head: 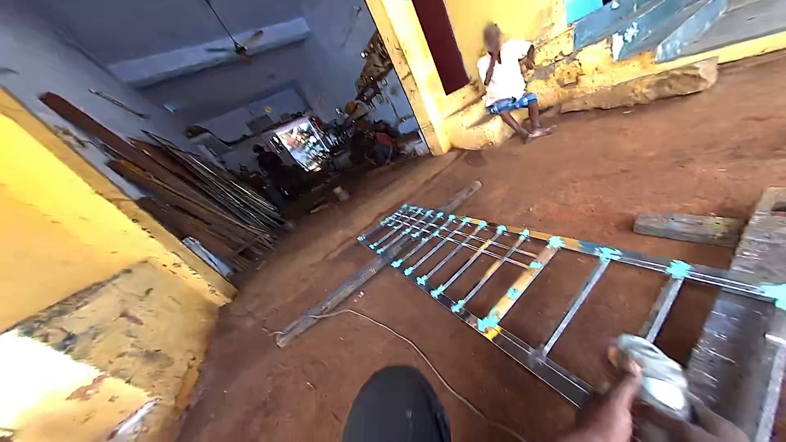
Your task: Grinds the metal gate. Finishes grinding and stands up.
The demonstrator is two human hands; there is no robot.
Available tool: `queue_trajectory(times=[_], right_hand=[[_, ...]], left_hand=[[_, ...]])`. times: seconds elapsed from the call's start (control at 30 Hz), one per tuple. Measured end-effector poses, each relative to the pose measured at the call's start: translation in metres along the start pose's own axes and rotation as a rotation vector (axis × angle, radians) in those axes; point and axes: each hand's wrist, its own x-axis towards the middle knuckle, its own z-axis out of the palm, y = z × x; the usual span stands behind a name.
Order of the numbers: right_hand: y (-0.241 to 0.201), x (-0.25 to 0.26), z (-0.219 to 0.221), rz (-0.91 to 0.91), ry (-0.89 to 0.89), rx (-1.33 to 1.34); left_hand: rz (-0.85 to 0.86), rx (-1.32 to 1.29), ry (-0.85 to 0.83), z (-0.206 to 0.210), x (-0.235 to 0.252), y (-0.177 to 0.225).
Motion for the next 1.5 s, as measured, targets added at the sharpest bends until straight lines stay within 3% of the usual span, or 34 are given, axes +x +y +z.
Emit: queue_trajectory(times=[0.17,0.33,0.4,0.57,0.77,0.93,1.03,1.23,1.37,1.5], right_hand=[[-0.030,-0.018,0.016,0.002,0.031,-0.472],[-0.012,-0.007,0.012,0.013,0.058,-0.760],[-0.003,-0.002,0.012,0.060,0.028,-0.782],[0.006,0.026,0.053,0.155,-0.131,-0.821],[-0.007,0.064,0.116,0.129,-0.194,-0.966],[-0.037,0.080,0.151,0.292,-0.216,-1.083],[-0.057,0.082,0.156,0.422,-0.243,-1.225],[-0.057,0.097,0.160,0.334,-0.343,-1.181],[-0.069,0.088,0.163,0.434,-0.298,-1.198],[-0.060,0.099,0.160,0.402,-0.309,-1.155]], left_hand=[[-0.213,-0.159,-0.039,-0.004,0.022,-0.011],[-0.340,-0.349,-0.106,0.013,0.064,-0.045],[-0.390,-0.374,-0.140,0.011,0.071,-0.055],[-0.418,-0.347,-0.026,-0.028,0.091,-0.071],[-0.390,-0.188,0.107,-0.092,0.119,-0.056],[-0.431,-0.050,0.010,-0.130,0.131,-0.040],[-0.466,-0.141,-0.098,-0.132,0.139,-0.047],[-0.405,-0.115,0.036,-0.137,0.134,-0.041],[-0.538,-0.155,-0.125,-0.151,0.120,-0.021],[-0.509,-0.074,-0.073,-0.149,0.132,-0.018]])
